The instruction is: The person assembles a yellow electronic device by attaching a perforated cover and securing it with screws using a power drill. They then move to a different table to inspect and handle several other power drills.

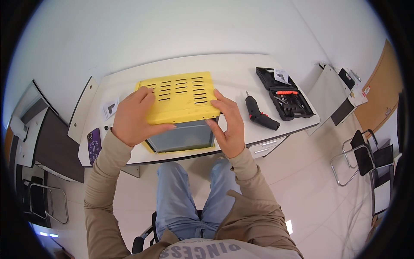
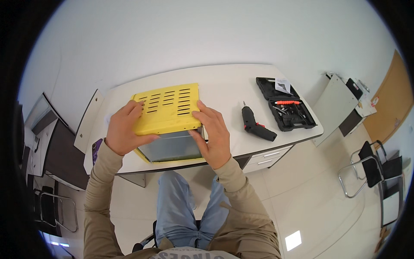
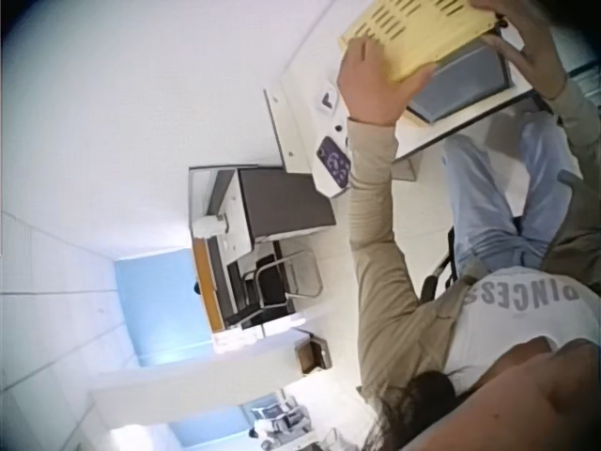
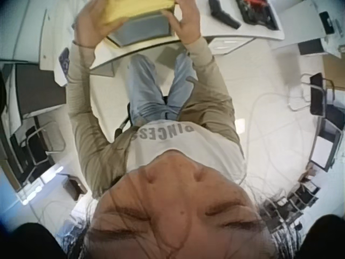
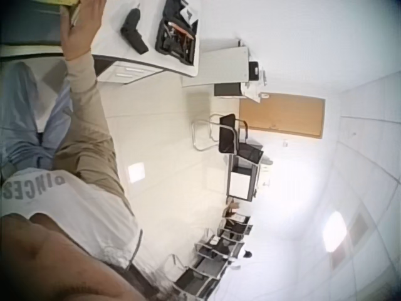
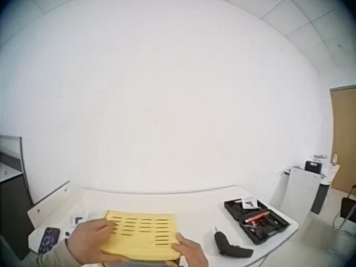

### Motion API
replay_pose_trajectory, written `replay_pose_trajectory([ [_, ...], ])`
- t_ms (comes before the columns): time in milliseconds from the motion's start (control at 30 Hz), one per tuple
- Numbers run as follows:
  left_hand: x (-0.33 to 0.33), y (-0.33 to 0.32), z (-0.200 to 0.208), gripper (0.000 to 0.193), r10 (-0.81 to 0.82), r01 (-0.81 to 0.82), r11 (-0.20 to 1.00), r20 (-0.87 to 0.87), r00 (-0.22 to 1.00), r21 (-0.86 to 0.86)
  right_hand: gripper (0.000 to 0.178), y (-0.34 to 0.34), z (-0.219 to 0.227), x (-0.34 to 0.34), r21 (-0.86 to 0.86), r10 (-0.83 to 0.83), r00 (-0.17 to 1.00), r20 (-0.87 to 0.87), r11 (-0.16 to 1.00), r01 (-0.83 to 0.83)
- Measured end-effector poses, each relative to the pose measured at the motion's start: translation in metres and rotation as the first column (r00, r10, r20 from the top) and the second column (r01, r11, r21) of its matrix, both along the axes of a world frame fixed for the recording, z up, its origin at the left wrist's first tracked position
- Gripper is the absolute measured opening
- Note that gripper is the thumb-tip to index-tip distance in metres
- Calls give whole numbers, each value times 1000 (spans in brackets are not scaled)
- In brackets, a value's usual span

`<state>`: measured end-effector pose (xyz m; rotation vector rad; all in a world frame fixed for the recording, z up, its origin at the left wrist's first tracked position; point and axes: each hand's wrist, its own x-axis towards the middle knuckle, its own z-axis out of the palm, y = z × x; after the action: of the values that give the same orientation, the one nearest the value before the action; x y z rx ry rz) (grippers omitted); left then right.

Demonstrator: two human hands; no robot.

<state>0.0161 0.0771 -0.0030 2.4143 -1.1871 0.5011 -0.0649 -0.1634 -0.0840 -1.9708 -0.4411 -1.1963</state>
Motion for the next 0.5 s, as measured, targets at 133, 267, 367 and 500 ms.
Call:
replay_pose_trajectory([
  [133,-6,-37,8,78,-187,173,979,143,972,103,47,0,2,-1,-55,-11,1000,19,998,12],
  [267,-7,-73,13,80,-429,406,900,156,890,158,46,2,1,-1,-89,-31,998,49,995,35],
  [367,-2,-74,15,70,-442,429,876,9,897,218,54,0,-3,1,-2,5,999,47,1000,-5],
  [500,-1,-75,16,66,-449,444,866,-35,893,231,62,0,-9,2,71,59,996,71,995,-64],
])
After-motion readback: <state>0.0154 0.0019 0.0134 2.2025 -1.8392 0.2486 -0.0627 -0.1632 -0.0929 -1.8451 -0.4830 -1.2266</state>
